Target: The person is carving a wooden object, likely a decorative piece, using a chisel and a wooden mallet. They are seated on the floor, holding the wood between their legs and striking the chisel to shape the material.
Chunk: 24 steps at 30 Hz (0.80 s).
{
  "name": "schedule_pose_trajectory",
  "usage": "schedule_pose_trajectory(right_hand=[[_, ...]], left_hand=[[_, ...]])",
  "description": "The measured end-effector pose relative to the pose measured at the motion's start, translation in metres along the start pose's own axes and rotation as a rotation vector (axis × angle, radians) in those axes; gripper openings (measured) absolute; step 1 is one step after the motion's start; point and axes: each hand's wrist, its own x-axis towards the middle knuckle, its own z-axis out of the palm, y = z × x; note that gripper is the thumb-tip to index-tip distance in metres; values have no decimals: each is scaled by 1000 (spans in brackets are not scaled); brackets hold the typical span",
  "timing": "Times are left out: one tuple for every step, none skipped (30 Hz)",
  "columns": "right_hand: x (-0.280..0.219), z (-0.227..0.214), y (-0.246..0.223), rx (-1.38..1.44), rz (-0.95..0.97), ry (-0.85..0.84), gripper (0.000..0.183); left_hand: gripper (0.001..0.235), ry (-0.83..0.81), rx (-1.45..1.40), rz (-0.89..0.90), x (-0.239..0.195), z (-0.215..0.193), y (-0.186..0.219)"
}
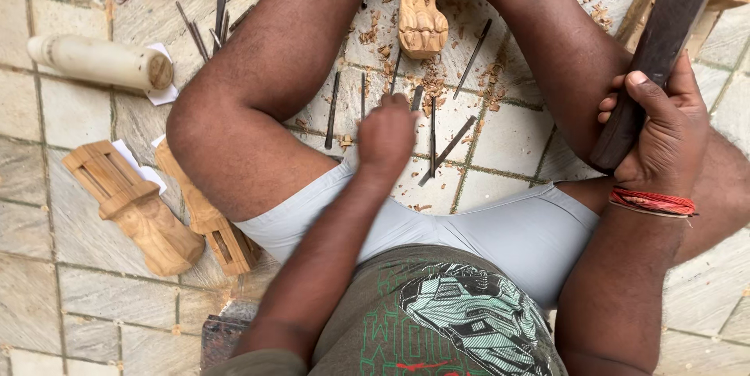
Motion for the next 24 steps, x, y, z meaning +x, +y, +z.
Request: schedule_pose_trajectory(right_hand=[[0,2,0,17,3,-2,51],[-2,3,-1,33,4,0,53],[-2,4,-3,48,5,1,55],[-3,5,-3,33,12,14,54],[-3,5,-4,18,18,26,54],[-3,6,-3,5,28,39,53],[-2,6,-2,15,18,25,51],[-2,5,-1,18,10,16,49],[-3,5,-1,22,2,8,47],[-3,3,-1,11,6,10,45],[-4,3,-1,-1,11,12,44],[-2,5,-1,-9,11,7,42],[-1,7,-2,-5,12,6,43],[-1,9,-2,-2,15,5,43],[0,10,-4,1,17,3,44],[-2,10,-4,-12,15,17,44],[-3,10,-3,-25,13,30,45],[-4,10,-3,-41,12,42,46],[-5,10,-2,-47,8,35,43],[-6,10,0,-54,5,21,40],[-6,10,1,-61,2,8,36],[-6,10,3,-90,-8,1,29],[-6,11,5,-120,-18,-5,21],[-6,10,6,-150,-29,-8,15]], left_hand=[[28,39,16,1,2,5,6],[21,78,31,6,5,11,12],[15,116,46,11,7,15,16],[14,85,20,3,10,19,17],[13,54,-5,-5,14,22,16],[14,21,-27,-14,16,23,14],[15,22,-33,-16,18,24,12],[16,17,-44,-15,18,25,13],[17,12,-55,-14,16,25,14],[17,-15,-68,-11,14,24,17],[17,-42,-80,-9,12,22,18],[18,-61,-90,-9,11,16,18],[17,-21,-150,37,9,9,17],[17,20,-209,81,3,1,15],[18,61,-269,126,-2,-7,12],[16,18,-403,122,-6,-16,10],[14,-26,-536,117,-11,-24,6],[14,-70,-672,110,-12,-31,5],[15,-105,-725,110,-8,-38,7],[19,-137,-778,103,-1,-44,10],[23,-169,-830,97,7,-49,14],[27,-84,-939,149,14,-53,22],[31,2,-1046,202,22,-56,33],[28,148,-1042,279,32,-57,45]])
